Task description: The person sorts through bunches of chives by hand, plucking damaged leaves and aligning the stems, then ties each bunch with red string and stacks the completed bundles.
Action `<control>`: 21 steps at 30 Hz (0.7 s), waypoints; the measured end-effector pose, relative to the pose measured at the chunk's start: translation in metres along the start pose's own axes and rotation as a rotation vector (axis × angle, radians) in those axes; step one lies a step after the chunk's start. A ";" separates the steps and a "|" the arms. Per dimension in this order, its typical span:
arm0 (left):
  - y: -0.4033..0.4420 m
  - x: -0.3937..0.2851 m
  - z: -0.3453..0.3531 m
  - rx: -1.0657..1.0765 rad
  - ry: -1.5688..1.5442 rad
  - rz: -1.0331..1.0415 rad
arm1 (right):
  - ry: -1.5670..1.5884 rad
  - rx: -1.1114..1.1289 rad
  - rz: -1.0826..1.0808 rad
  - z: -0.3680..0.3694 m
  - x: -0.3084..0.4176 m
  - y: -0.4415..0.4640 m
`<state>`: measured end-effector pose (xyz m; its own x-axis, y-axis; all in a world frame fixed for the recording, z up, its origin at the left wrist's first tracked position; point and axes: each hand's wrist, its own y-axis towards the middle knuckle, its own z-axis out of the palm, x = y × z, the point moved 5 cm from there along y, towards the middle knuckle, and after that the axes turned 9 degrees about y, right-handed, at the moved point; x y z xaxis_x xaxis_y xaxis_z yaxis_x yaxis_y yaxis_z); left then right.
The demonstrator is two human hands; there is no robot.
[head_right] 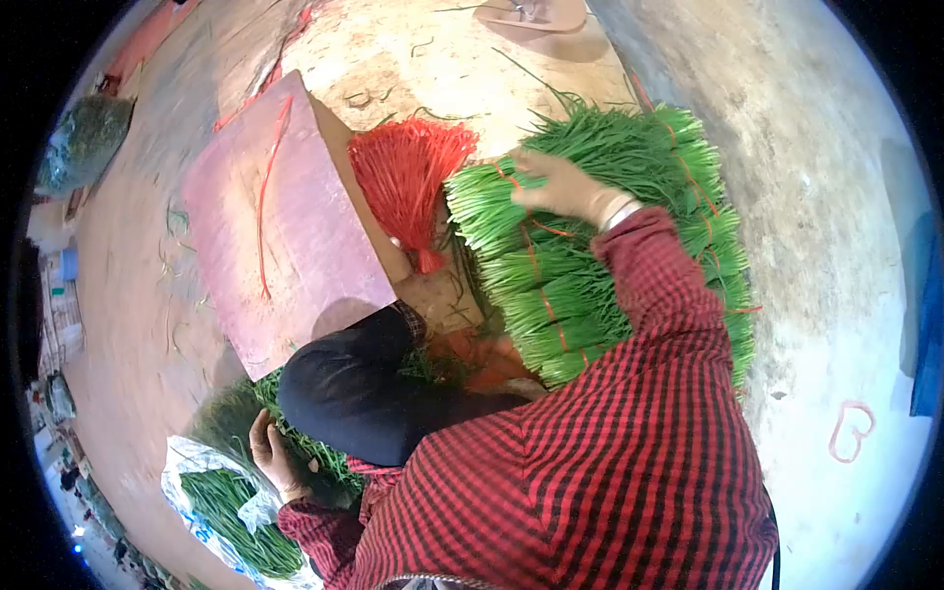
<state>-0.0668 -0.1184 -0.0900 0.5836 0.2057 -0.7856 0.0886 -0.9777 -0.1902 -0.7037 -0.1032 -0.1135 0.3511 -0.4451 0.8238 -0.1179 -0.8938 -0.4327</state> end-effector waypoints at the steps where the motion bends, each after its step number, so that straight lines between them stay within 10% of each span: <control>1: -0.004 -0.002 -0.002 -0.014 -0.002 -0.004 | -0.428 -0.044 0.014 0.011 -0.012 0.006; 7: -0.025 -0.010 -0.007 -0.020 -0.116 -0.201 | -1.214 0.039 0.216 0.059 -0.068 0.047; 21: -0.020 0.019 0.007 -0.012 0.006 -0.106 | -1.089 -0.020 0.411 0.046 -0.050 0.090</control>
<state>-0.0634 -0.0946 -0.1056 0.5757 0.3074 -0.7577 0.1597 -0.9511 -0.2645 -0.6888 -0.1592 -0.2107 0.8943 -0.4278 -0.1314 -0.4192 -0.6981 -0.5805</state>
